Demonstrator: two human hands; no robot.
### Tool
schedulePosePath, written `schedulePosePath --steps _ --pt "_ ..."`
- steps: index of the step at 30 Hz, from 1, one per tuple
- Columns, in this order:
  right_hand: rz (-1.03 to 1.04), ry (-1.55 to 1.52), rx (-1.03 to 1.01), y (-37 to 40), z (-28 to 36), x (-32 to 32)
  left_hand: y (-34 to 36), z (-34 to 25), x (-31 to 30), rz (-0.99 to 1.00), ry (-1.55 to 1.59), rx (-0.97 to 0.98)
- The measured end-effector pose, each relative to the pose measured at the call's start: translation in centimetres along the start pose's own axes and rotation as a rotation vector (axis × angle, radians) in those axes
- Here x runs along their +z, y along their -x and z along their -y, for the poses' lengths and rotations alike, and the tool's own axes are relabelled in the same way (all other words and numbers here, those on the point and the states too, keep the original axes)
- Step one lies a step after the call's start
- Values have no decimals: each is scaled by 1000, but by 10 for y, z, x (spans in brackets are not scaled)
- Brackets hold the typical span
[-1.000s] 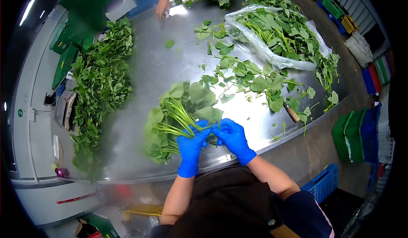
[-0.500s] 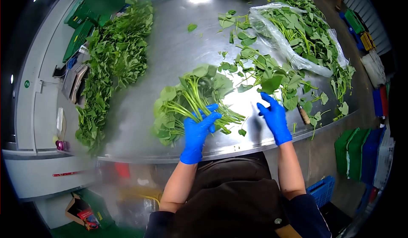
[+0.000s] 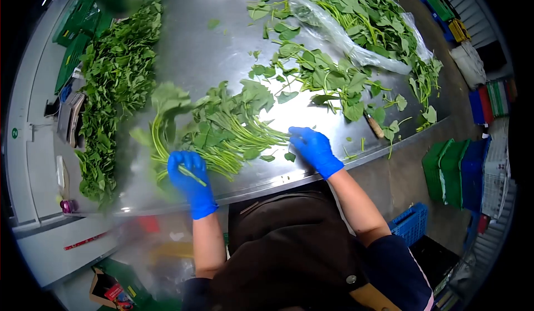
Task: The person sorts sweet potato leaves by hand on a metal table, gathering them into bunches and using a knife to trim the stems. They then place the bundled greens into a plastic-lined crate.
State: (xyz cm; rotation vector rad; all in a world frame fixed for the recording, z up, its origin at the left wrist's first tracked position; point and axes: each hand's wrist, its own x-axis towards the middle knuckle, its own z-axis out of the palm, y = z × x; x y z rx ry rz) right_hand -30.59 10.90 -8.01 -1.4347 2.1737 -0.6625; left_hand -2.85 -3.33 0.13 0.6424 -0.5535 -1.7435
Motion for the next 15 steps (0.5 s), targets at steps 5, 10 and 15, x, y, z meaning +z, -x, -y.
schedulePosePath --steps 5,10,15 --pt "42 -441 200 -20 21 12 -5 19 -12 -491 -47 -200" --pt "-35 -70 -121 -39 21 11 9 3 -26 -107 125 -277" --pt "-240 -558 9 -31 28 -2 19 -5 16 -51 -50 -271"
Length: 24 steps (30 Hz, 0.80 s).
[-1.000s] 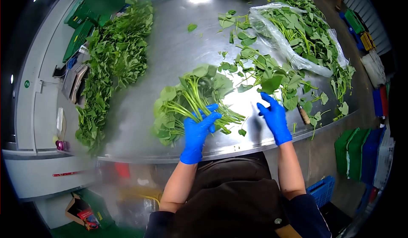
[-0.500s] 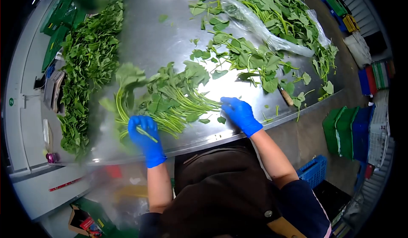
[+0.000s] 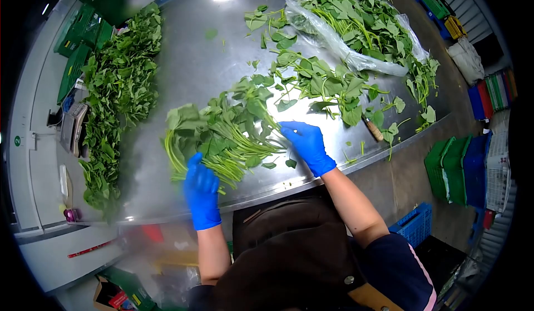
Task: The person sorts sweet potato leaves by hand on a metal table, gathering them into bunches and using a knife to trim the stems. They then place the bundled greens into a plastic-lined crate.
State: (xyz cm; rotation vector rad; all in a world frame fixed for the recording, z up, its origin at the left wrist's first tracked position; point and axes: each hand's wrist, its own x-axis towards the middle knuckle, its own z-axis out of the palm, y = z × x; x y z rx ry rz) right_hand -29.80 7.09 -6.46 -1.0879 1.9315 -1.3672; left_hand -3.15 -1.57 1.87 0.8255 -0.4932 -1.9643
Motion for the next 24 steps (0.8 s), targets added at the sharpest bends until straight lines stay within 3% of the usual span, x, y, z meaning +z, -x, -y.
schedulePosePath --steps 4,7,8,11,12,16,19,21,23,24 --pt "58 -254 262 10 32 -5 3 18 28 131 -152 -21" --pt "85 263 12 4 20 -6 3 33 50 -55 -293 -4" --pt "-40 332 -134 11 21 -7 3 36 51 -77 -303 9" --pt "-44 451 -93 12 18 -19 5 39 54 -138 -279 67" --pt "127 734 -28 6 14 -23 4 40 56 -138 -268 78" --pt "-158 249 -43 18 44 -29 3 47 56 -193 -300 114" --pt "25 -20 242 19 86 -40 2 54 61 -182 -332 125" --pt "-74 20 -150 24 76 -22 4 60 65 -161 -350 114" --pt "-47 96 -385 32 79 -6 7 66 69 -142 -379 92" --pt "37 -16 -307 38 91 -1 7 72 65 -124 -353 112"
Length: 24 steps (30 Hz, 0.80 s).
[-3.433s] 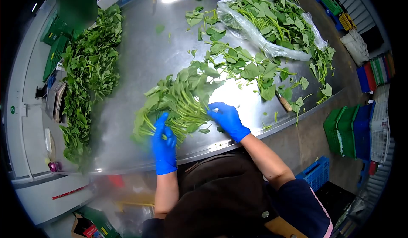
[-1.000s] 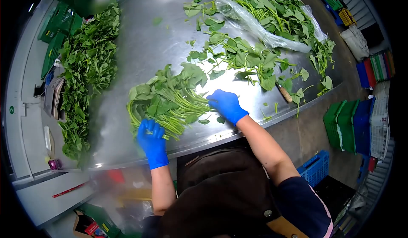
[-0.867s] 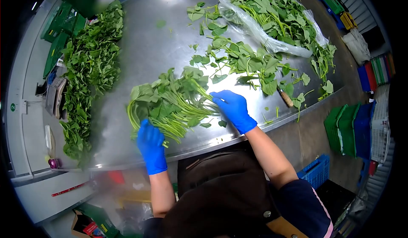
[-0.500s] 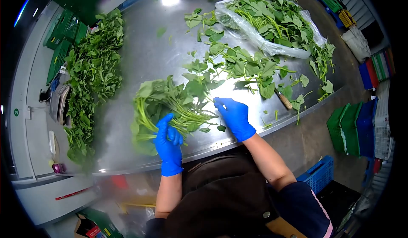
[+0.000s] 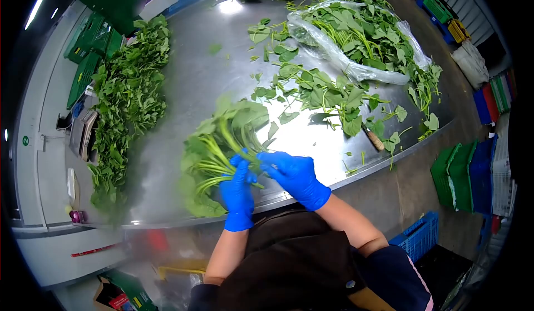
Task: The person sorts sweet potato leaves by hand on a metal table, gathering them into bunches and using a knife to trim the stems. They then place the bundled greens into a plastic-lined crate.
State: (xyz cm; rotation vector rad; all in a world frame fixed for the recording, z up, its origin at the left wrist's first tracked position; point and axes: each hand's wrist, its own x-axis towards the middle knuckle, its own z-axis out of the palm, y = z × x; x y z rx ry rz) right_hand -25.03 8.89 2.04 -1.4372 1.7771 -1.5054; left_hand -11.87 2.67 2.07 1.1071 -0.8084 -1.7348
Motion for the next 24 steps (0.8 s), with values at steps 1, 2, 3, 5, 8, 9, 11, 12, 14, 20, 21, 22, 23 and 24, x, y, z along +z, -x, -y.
schedulePosePath --steps 1,2,3,5,8,9,11,12,14,20,21,22,23,24 --pt "23 299 -224 0 1 5 1 2 -3 -10 28 -34" --pt "43 281 -252 -1 5 8 2 1 -4 -20 57 -69" --pt "63 262 -276 -1 8 10 4 -1 -6 -31 85 -106" --pt "156 -269 120 2 4 13 -5 7 -31 -17 161 -186" --pt "177 -515 430 -8 1 4 0 -11 -24 -98 168 -171" --pt "173 -435 404 -12 -1 0 1 -14 -24 -114 167 -165" --pt "230 -424 450 -12 3 2 4 -17 -21 -141 166 -158" --pt "248 -429 452 -10 6 8 4 -15 -22 -128 174 -153" --pt "276 -372 428 -7 12 13 1 -11 -27 -99 188 -138" --pt "334 107 -34 -2 15 23 -6 -3 -37 -82 74 -34" --pt "299 -35 129 -2 15 23 -6 -4 -37 -57 82 -27" --pt "261 -180 291 -2 15 25 -6 -6 -39 -31 88 -18" --pt "219 -327 449 -2 13 27 -8 -9 -40 -4 94 -8" --pt "116 -581 547 -3 7 29 -9 -11 -36 -70 90 -13"
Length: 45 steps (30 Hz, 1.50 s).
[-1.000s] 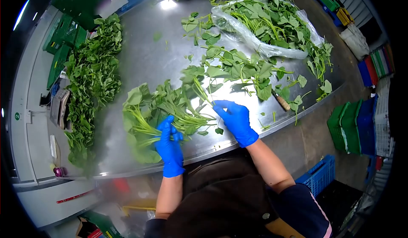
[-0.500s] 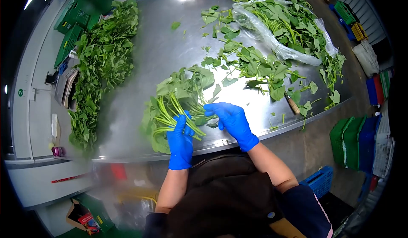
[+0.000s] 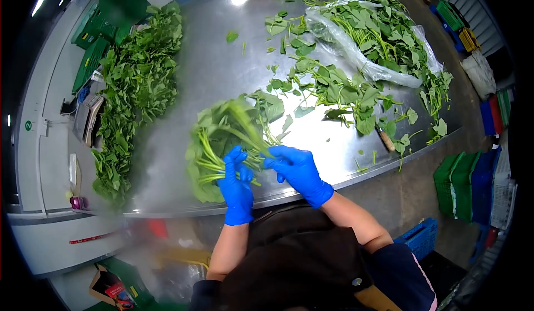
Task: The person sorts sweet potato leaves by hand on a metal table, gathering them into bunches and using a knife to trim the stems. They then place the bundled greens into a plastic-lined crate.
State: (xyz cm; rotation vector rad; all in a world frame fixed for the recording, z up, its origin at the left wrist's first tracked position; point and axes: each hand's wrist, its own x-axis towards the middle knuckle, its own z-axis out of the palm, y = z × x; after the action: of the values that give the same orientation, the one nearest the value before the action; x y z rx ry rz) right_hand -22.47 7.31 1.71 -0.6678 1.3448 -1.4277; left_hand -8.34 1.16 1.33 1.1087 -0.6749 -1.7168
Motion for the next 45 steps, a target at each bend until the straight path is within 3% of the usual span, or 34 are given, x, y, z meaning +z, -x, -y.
schedulePosePath --steps 3,4,7,8,11,16,17,19,20,22,24,26,27,28,29,32,34,35,37,40,41,43,45 --pt "10 -146 26 -4 2 -5 -14 9 -15 -35 50 -52" --pt "85 -163 129 -4 0 -7 -16 9 -18 58 15 -68" --pt "181 -45 93 -1 -2 0 -5 -1 12 146 34 -153" --pt "216 183 37 0 8 2 -10 0 5 222 6 -146" --pt "142 774 -591 3 8 -1 -9 -7 11 248 -116 -141" --pt "18 810 -582 2 -22 0 -19 9 -4 193 -82 -185" --pt "-20 802 -574 4 -29 0 -19 11 -7 99 -49 -169" --pt "-81 127 -325 4 -26 -4 -15 -7 10 -93 17 -132" --pt "-109 -205 -192 3 -20 -8 -21 -11 -2 -92 0 -94" --pt "-206 -61 -183 -10 10 -33 -23 -30 -6 -153 0 -31" --pt "-212 71 -125 -24 -7 -61 -24 -42 -13 -127 20 33" --pt "-151 368 -23 -36 -43 -82 -29 -44 -13 -203 92 -9" --pt "-138 590 -76 -36 -52 -81 -31 -46 -15 -241 127 -30" --pt "-122 812 -130 -37 -58 -79 -47 -32 -54 95 290 -63" --pt "-107 1033 -187 -40 -65 -77 -52 -22 -63 101 319 -97" --pt "-191 1155 -413 -54 -90 -68 -55 -15 -70 149 359 -177" --pt "-96 1261 -423 -67 -119 -77 -35 -30 -27 -178 252 -99" --pt "-73 1263 -391 -67 -116 -79 -29 -37 -11 -338 199 -57" --pt "-21 1268 -327 -67 -100 -79 -25 -41 -8 -270 135 -8" --pt "54 344 278 -50 -45 -81 -24 -39 -28 -31 108 -57" --pt "25 289 176 -47 -39 -81 -24 -38 -32 74 111 -92" --pt "-34 173 -27 -40 -33 -81 -21 -34 -23 79 121 -153" --pt "-223 181 -206 -39 -25 -83 -21 -28 -23 140 179 -207"
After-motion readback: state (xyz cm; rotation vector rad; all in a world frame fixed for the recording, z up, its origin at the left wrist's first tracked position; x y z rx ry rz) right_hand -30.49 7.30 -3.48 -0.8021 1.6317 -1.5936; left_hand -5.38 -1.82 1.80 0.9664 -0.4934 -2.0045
